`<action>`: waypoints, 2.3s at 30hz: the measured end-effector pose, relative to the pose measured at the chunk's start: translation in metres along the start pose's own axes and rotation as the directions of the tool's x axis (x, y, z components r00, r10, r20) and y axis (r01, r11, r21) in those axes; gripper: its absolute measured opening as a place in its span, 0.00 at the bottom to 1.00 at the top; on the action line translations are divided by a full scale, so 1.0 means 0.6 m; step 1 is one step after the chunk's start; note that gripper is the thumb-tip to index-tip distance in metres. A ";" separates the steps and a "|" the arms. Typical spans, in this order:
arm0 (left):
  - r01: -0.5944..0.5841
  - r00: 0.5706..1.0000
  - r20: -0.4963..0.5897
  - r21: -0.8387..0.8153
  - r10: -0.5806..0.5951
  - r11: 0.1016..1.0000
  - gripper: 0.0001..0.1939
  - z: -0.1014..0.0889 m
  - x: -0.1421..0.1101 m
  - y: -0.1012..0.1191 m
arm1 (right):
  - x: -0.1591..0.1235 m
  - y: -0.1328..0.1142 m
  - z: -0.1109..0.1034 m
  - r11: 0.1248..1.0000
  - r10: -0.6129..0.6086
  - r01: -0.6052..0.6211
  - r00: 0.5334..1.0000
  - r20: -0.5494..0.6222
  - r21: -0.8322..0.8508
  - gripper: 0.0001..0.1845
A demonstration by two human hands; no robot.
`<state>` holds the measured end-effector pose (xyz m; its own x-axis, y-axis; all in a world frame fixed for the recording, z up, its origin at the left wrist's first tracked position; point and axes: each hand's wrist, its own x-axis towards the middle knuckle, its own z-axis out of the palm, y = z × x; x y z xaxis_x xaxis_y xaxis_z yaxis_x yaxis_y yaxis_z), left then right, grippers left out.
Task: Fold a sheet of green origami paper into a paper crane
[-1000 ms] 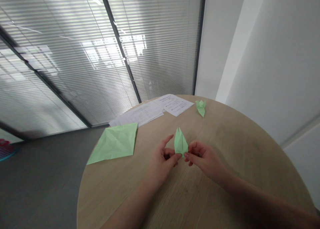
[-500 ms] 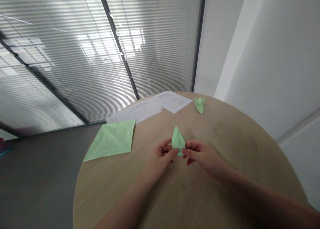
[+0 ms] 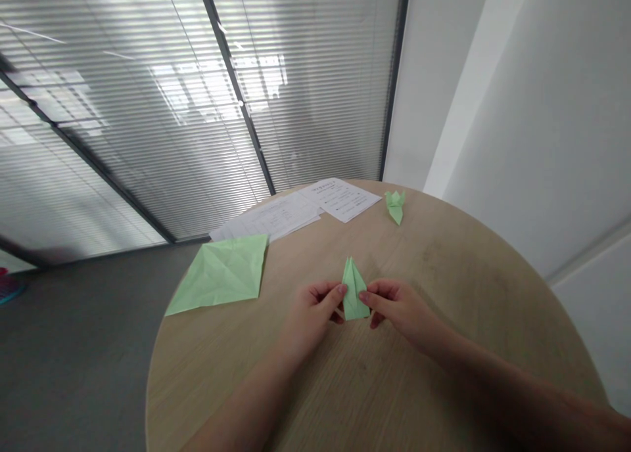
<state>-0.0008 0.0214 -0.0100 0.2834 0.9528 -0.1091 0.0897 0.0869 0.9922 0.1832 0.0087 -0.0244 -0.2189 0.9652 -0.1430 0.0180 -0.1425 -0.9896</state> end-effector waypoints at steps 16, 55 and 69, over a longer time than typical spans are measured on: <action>-0.033 0.999 0.009 0.172 0.032 0.985 0.22 0.007 -0.004 -0.010 | -0.001 0.009 -0.002 0.997 -0.072 0.072 0.997 -0.042 -0.008 0.26; -0.097 0.995 0.056 0.285 0.084 0.953 0.25 0.012 -0.003 -0.033 | -0.001 0.015 0.002 0.992 -0.017 0.024 0.998 0.062 -0.121 0.29; -0.101 0.992 0.082 0.122 0.091 0.987 0.25 0.013 -0.002 -0.030 | 0.000 0.007 0.003 0.999 -0.013 0.014 0.999 0.029 -0.039 0.28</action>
<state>0.0049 0.0161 -0.0281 0.3682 0.9295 -0.0227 0.1768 -0.0460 0.9832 0.1819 0.0077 -0.0288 -0.2475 0.9602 -0.1293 0.0528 -0.1199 -0.9914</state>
